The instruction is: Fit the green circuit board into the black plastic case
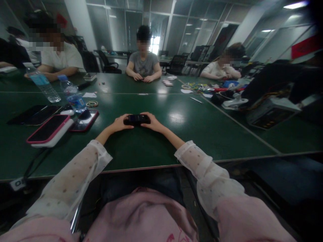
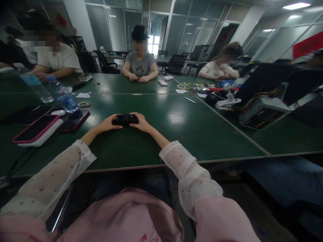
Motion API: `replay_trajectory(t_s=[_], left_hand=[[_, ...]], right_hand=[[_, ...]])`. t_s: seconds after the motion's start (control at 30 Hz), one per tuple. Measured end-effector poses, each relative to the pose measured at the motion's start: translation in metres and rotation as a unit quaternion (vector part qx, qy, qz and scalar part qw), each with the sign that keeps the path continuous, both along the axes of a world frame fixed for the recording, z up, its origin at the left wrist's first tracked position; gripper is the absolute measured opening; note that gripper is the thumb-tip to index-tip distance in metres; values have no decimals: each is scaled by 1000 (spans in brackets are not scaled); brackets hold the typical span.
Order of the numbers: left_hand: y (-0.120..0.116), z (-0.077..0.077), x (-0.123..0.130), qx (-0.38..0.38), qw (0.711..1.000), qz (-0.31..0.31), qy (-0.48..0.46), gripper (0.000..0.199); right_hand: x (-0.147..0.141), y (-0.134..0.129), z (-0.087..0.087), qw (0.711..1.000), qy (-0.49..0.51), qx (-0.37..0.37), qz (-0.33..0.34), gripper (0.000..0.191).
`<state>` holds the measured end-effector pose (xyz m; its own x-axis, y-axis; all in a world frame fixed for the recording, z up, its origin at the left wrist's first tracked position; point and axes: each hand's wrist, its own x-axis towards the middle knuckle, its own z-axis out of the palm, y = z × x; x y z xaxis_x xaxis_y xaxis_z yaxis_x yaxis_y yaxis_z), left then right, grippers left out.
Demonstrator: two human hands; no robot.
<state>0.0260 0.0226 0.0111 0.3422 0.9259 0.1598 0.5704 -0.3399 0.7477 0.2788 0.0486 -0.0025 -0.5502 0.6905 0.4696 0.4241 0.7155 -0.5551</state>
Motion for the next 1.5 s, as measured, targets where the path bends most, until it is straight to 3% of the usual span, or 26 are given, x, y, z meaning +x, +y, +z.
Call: replay_trajectory(t_s=[0.4,0.73,1.03,1.33,1.5], left_hand=[[5,-7,-5,-34,993,-48,-100,79],[13,-17,-6,10,999,-11,-36,75],[13,-16,-7,17,1000,-9,-18,73],[10,-13,-6,-1,999,4,-33,72],[5,-7,-3,-4,999,-5,-40,63]], right_hand=[[-2,-2,-3,999,-19,24,-12,61],[-3,-1,-7,999,-35,26,-28,62],[-3,-3,-3,1000,-5,6,-18,56],[0,6,-5,988,135,-74,-19,63],[9,18,-6,967,221,-51,-115,63]])
